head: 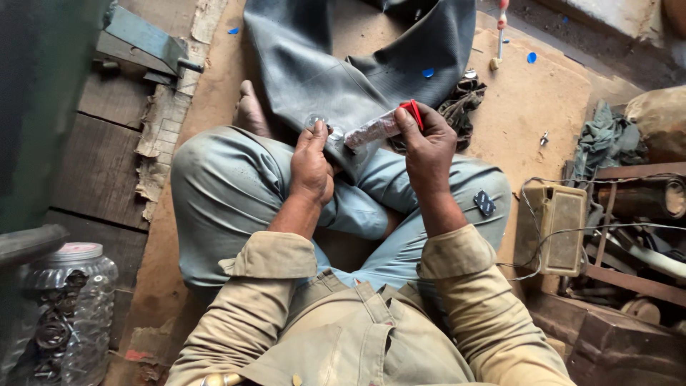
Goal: The person repairs a tire inner tube. They grind the rubber surface with a power grinder, apply adhesive from a tube to the prepared spots, and press patches onto the surface by hand and with a metal scraper.
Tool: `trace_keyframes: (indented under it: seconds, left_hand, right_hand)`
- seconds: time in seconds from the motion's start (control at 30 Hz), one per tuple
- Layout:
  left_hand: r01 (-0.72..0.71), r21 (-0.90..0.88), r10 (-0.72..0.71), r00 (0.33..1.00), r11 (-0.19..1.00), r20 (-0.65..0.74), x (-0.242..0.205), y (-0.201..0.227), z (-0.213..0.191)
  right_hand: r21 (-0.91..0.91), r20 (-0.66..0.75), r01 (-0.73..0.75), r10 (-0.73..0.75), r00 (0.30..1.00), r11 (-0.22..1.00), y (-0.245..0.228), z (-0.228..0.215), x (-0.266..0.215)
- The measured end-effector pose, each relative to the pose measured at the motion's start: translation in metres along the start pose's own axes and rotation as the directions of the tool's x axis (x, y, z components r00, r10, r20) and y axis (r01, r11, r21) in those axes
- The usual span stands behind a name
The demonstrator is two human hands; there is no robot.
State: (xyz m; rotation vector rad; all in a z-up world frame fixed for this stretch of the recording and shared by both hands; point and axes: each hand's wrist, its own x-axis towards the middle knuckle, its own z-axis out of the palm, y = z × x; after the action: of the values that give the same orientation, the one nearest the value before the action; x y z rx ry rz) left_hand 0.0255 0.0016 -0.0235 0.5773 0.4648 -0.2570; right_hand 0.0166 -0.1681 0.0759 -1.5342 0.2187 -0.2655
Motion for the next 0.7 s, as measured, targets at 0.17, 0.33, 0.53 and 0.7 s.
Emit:
trace_keyframes:
  seconds: [0.17, 0.33, 0.53, 0.7]
  left_hand:
    - [-0.051, 0.002, 0.051, 0.998, 0.999, 0.024, 0.001, -0.001, -0.002]
    - [-0.032, 0.013, 0.032, 0.999, 0.999, 0.023, -0.002, 0.002, -0.003]
    - [-0.022, 0.021, 0.022, 1.000, 1.000, 0.022, -0.005, 0.006, 0.002]
    - [-0.022, 0.004, 0.021, 0.999, 1.000, 0.035, -0.007, 0.009, 0.005]
  right_hand:
    - [-0.063, -0.014, 0.053, -0.054, 0.998, 0.997, 0.004, 0.002, 0.005]
    - [-0.043, -0.023, 0.047, -0.048, 0.999, 0.998, 0.006, -0.001, 0.007]
    - [-0.094, -0.044, 0.052, -0.056, 0.997, 0.994, 0.004, -0.009, 0.006]
    - [-0.072, -0.050, 0.038, -0.041, 0.998, 0.997, 0.003, -0.013, 0.003]
